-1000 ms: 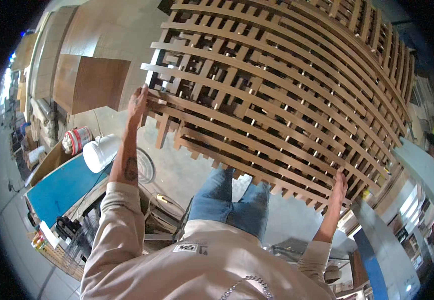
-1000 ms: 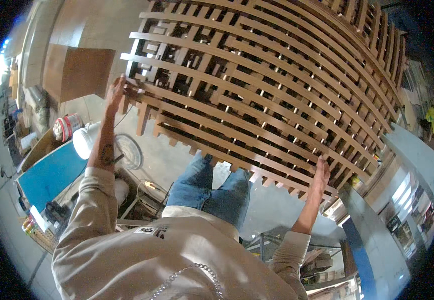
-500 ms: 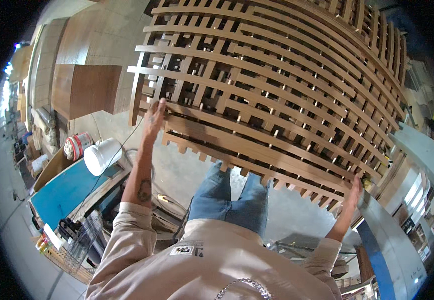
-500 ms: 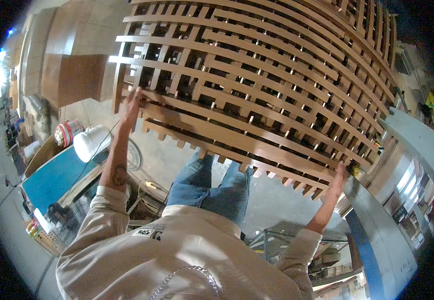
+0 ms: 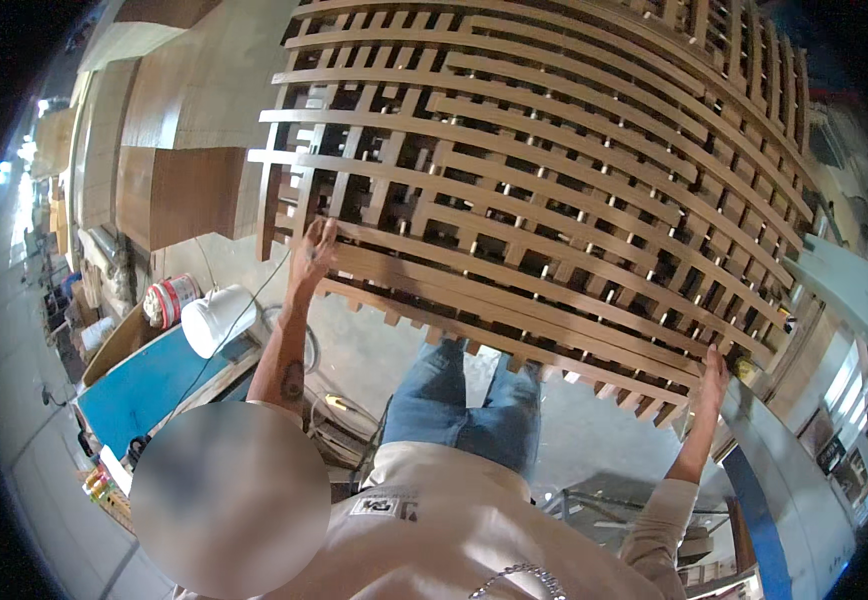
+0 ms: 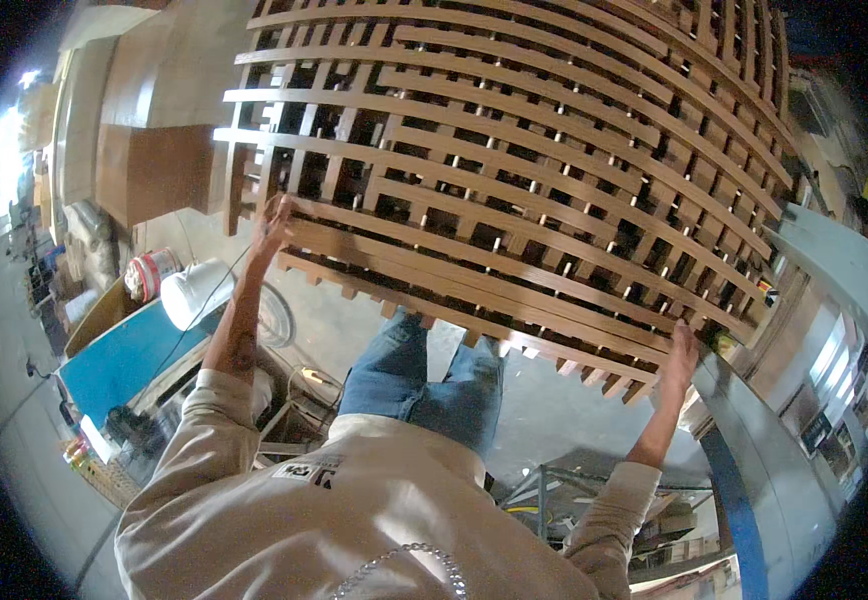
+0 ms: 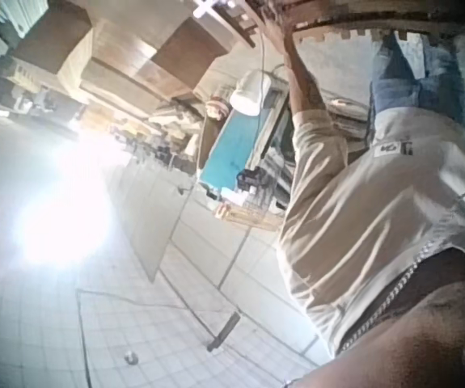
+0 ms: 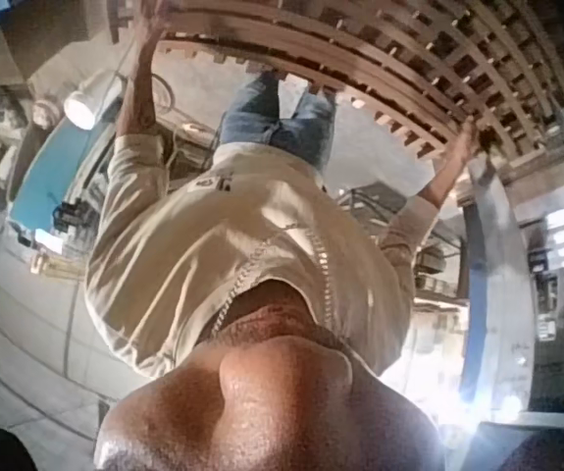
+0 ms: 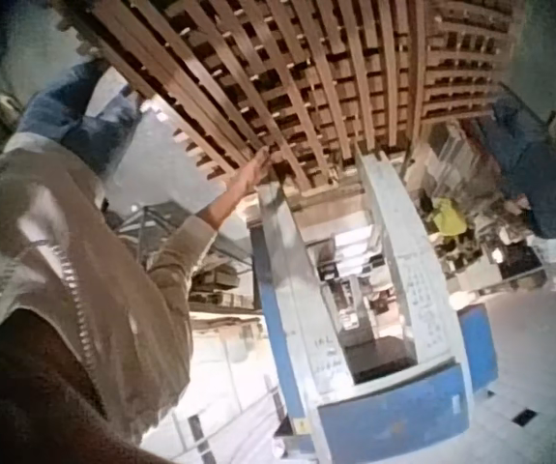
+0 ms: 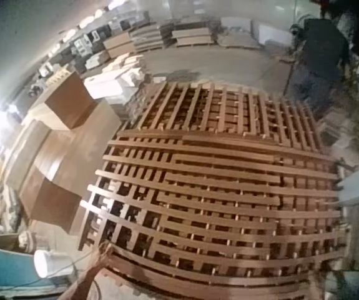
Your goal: The person is assembling a large wooden lattice or panel structure, joining wood slats together.
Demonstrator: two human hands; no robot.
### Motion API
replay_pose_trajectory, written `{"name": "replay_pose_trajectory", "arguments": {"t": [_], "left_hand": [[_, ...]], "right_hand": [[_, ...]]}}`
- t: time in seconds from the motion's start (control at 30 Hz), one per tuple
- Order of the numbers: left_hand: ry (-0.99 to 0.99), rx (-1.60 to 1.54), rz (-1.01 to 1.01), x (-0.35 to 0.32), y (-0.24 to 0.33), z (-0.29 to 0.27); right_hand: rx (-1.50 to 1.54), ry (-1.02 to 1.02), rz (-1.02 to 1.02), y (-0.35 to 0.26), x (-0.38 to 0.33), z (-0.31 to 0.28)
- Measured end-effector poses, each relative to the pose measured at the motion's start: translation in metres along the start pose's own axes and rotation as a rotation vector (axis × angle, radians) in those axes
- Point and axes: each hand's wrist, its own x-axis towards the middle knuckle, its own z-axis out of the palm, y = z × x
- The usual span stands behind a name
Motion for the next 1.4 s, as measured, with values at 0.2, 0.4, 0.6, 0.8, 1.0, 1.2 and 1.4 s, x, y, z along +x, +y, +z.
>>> {"name": "replay_pose_trajectory", "arguments": {"t": [0.2, 0.4, 0.6, 0.8, 1.0, 1.2, 1.4], "left_hand": [[-0.046, -0.131, 0.152, -0.004, -0.006, -0.003], [-0.05, 0.045, 0.019, -0.019, 0.04, 0.008], [-0.13, 0.084, 0.045, -0.01, 0.022, 0.004], [-0.046, 0.169, 0.04, -0.005, 0.004, -0.008], [-0.025, 0.004, 0.109, -0.017, 0.037, 0.006], [-0.03, 0.108, 0.111, -0.014, 0.028, 0.0], [-0.064, 0.107, 0.064, -0.003, 0.03, -0.001]], "right_hand": [[-0.157, -0.061, 0.019, 0.006, 0.016, 0.001], [-0.027, 0.013, 0.043, -0.038, -0.022, -0.008], [-0.036, 0.032, 0.013, -0.016, -0.013, -0.001], [-0.124, -0.013, -0.014, -0.014, -0.011, -0.002], [-0.138, 0.065, 0.034, 0.0, -0.001, 0.001], [-0.002, 0.047, 0.003, -0.004, -0.003, 0.003], [-0.021, 0.086, -0.061, 0.019, 0.019, -0.004]]}}
